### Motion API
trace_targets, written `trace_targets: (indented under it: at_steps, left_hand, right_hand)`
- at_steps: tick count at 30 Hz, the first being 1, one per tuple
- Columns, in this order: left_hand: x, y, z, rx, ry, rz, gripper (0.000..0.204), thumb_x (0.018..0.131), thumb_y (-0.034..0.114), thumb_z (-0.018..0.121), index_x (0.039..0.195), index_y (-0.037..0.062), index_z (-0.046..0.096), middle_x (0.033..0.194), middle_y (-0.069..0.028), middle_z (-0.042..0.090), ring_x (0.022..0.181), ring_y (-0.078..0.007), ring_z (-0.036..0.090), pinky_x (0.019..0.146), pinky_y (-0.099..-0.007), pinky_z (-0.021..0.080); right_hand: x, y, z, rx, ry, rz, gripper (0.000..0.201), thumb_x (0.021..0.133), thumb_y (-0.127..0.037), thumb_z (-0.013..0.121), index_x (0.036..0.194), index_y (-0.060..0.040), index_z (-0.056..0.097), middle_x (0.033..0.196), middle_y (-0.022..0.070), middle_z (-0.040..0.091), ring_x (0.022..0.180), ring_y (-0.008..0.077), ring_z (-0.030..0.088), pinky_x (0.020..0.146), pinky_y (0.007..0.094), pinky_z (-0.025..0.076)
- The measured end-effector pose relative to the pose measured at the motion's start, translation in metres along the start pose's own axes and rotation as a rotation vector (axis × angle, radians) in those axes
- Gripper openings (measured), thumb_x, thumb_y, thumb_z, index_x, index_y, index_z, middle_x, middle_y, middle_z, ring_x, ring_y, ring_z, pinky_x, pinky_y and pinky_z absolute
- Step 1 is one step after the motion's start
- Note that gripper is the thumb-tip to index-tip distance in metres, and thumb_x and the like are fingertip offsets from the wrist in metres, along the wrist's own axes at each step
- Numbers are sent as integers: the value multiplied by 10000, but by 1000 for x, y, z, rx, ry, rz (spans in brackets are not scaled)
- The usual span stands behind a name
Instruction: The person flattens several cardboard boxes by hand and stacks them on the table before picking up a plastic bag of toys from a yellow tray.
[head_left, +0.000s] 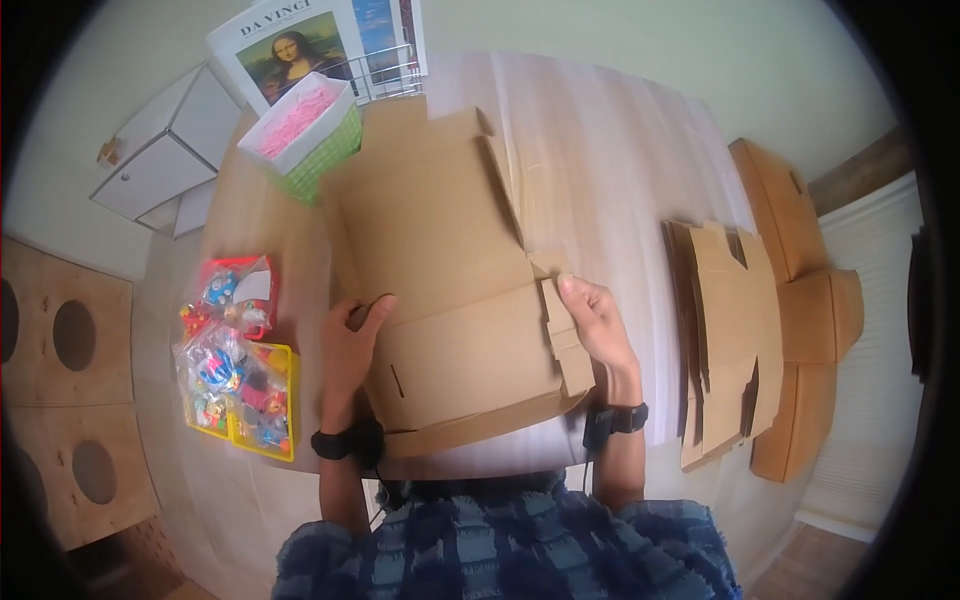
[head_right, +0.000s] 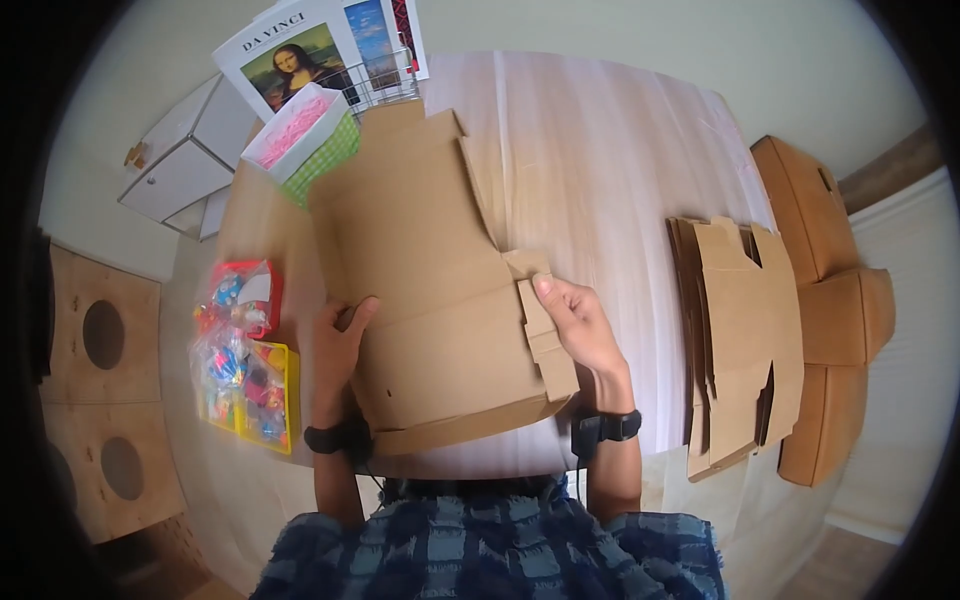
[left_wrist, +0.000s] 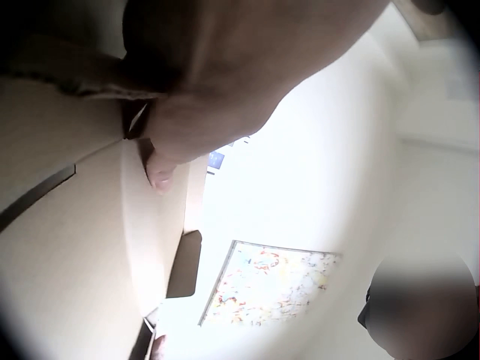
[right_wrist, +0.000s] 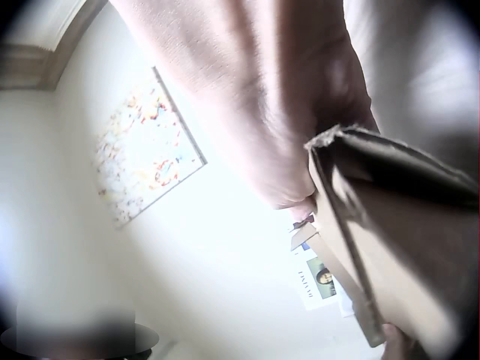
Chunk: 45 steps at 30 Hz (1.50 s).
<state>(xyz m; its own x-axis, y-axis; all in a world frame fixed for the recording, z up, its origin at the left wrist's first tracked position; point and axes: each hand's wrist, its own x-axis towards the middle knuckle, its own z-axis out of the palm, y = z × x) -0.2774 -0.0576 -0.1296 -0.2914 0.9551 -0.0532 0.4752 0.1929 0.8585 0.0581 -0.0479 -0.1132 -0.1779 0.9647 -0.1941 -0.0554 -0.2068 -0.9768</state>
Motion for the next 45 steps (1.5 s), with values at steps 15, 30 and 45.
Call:
trace_targets:
  at_steps: [15,30,45]
  left_hand:
    - [0,0,-6,-157,21,53,420,911,336,852,993,-55,724,857,-81,722,809,-150,616,771,-310,484]
    - [-5,6,-13,-133,-62,63,399,886,260,867,1119,-31,725,1053,-95,765,956,-199,701,883,-341,537]
    - [-9,38,25,-743,-235,-175,262,1062,234,639,1202,15,668,1036,-54,673,964,-183,671,906,-359,551]
  right_hand:
    - [-3,-5,11,-311,98,-70,473,1067,-316,656,1346,66,635,1031,77,738,908,101,656,803,281,536]
    - [-39,11,-43,714,167,-147,701,1057,-424,640,1547,35,441,1415,209,616,1257,259,640,1016,375,542]
    - [-102,11,-31,349,574,-79,429,1081,-281,651,1374,29,611,1213,108,716,1111,179,682,951,329,547]
